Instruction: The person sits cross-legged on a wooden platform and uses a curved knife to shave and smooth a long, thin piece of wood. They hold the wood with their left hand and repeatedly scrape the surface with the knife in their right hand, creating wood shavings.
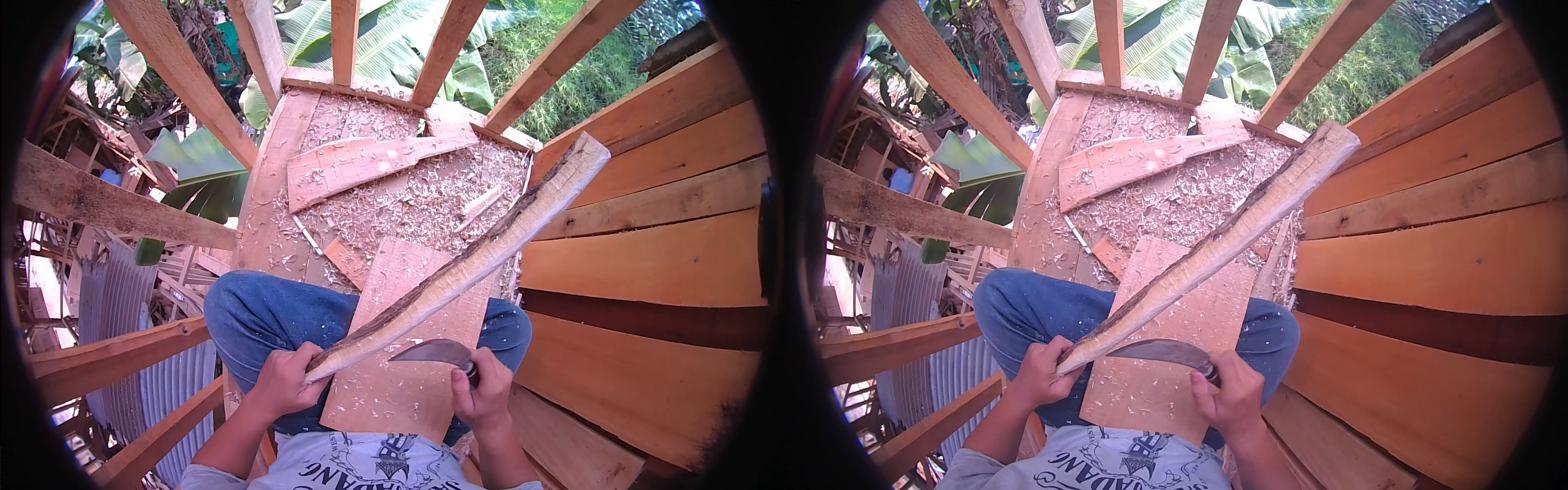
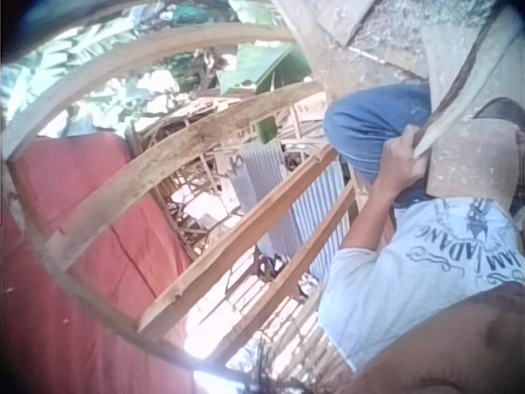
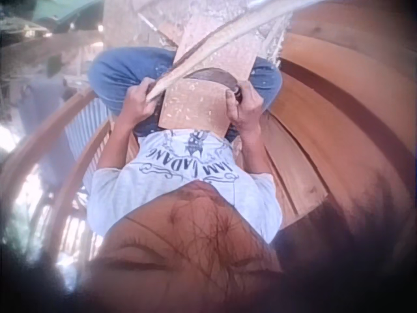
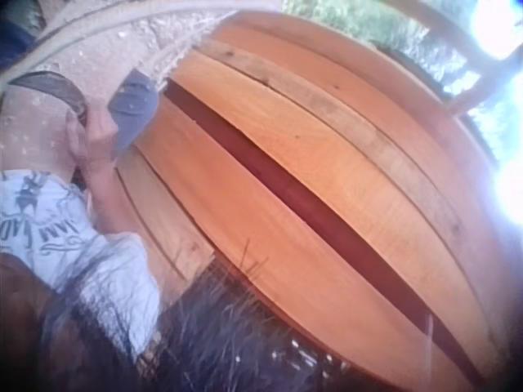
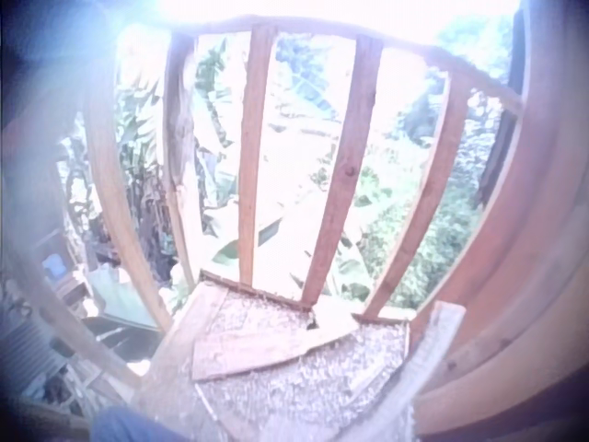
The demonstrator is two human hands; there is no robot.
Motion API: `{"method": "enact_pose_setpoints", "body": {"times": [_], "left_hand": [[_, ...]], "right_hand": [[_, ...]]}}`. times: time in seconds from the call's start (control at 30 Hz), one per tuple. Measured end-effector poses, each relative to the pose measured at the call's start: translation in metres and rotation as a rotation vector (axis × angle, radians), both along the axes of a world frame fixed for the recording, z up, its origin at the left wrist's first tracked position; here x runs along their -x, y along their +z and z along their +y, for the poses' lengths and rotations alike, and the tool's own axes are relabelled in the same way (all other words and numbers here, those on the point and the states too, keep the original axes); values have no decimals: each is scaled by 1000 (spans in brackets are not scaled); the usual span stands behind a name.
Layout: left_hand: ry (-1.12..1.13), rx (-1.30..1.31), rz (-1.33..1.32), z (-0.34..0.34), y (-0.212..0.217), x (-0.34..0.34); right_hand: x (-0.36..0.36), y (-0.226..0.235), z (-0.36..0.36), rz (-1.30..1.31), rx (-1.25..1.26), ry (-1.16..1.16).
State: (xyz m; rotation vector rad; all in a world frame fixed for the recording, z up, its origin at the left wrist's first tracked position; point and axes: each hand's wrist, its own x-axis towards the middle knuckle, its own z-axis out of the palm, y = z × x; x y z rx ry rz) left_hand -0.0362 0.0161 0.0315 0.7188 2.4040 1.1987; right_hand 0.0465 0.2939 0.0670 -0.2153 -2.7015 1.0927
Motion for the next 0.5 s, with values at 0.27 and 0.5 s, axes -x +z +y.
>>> {"method": "enact_pose_setpoints", "body": {"times": [0.27, 0.5], "left_hand": [[6, -69, -36, -9, -1, -1], [8, -75, 25, -8, -5, -4]], "right_hand": [[25, -28, 33, 141, 119, -424], [7, -11, 20, 315, -180, 26]]}}
